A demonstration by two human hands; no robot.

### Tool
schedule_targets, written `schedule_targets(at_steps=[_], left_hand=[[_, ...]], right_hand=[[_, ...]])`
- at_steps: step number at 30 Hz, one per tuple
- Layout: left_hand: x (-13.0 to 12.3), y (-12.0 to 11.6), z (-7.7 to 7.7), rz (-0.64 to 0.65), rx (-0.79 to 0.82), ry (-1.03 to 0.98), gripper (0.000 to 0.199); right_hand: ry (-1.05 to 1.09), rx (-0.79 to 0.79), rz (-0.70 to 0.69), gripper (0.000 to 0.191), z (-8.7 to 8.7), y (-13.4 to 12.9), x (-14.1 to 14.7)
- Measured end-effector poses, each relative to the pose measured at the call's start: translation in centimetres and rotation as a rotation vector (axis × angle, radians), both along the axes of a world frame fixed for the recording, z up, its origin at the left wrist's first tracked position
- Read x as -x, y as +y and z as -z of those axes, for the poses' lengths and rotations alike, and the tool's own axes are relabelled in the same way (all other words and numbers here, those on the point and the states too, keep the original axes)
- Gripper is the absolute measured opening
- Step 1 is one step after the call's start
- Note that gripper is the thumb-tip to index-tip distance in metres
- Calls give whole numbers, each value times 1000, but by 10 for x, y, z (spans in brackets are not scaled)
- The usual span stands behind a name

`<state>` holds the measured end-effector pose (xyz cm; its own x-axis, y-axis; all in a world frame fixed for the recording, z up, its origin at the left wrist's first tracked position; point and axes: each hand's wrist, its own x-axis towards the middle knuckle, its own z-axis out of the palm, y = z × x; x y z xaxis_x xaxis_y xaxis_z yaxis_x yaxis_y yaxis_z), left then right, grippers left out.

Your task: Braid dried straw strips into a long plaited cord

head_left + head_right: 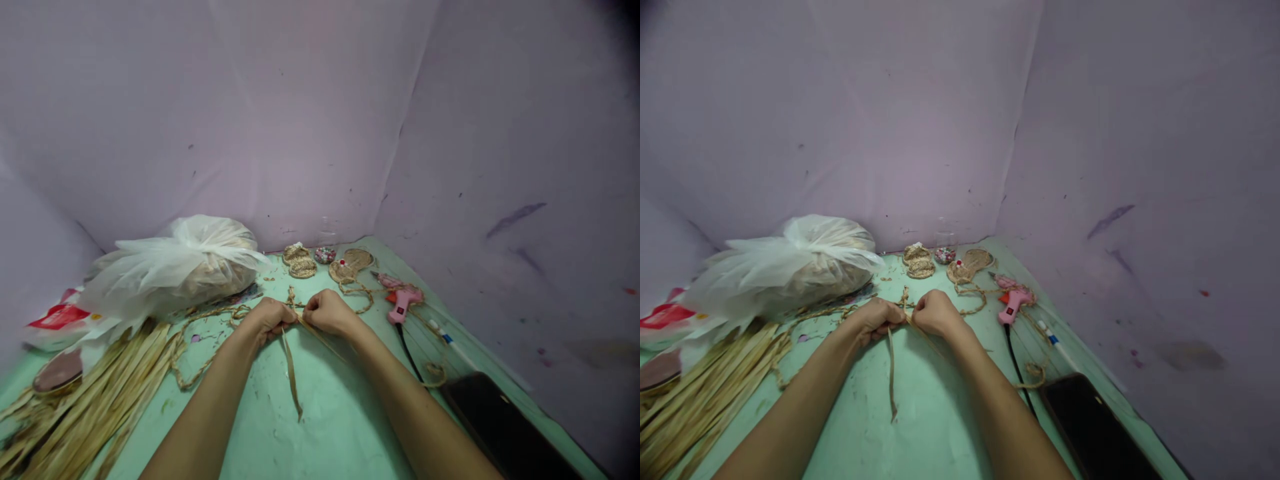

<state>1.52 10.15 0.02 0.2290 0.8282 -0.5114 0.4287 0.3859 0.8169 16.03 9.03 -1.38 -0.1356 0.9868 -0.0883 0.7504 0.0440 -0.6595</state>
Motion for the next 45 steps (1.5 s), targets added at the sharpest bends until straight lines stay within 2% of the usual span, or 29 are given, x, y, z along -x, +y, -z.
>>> schedule_targets(at_steps=[6, 10, 16, 20, 23, 26, 28, 30, 32, 37, 40, 42, 45], left_hand=[[-3, -1, -1, -9, -17, 19, 12], [-2, 2, 6, -23, -10, 53, 13], [7, 9, 17, 57, 57, -44, 5], [10, 10, 18, 35, 82, -95, 10], [10, 9, 17, 19, 3, -92, 10], [11, 9, 17, 47, -31, -84, 8], [12, 9, 16, 58, -17, -96, 10], [13, 9, 15, 55, 4, -117, 13], [14, 10, 15, 58, 21, -134, 16], [15, 12, 19, 81, 19, -137, 15], [15, 12, 21, 96, -23, -89, 17], [15, 12, 20, 125, -43, -58, 21], [15, 11, 18, 167, -61, -28, 24]], right_hand=[[-237, -65, 69, 22, -16, -9, 14], [-366, -136, 116, 22, -20, -21, 32], [-352, -91, 83, 23, -24, -33, 50], [-362, -78, 51, 25, -28, -37, 55], [-319, -81, -24, 24, -31, -36, 49], [-161, 58, -89, 20, -33, -26, 30], [-10, 125, -44, 19, -32, -16, 15], [103, 83, 122, 18, -27, -8, 5], [223, 96, 215, 17, -20, -3, 4], [538, 395, 136, 15, -3, -5, 28], [438, 347, 158, 12, 5, -3, 35], [338, 260, 167, 10, 9, 0, 33], [310, 211, 176, 9, 14, 4, 26]])
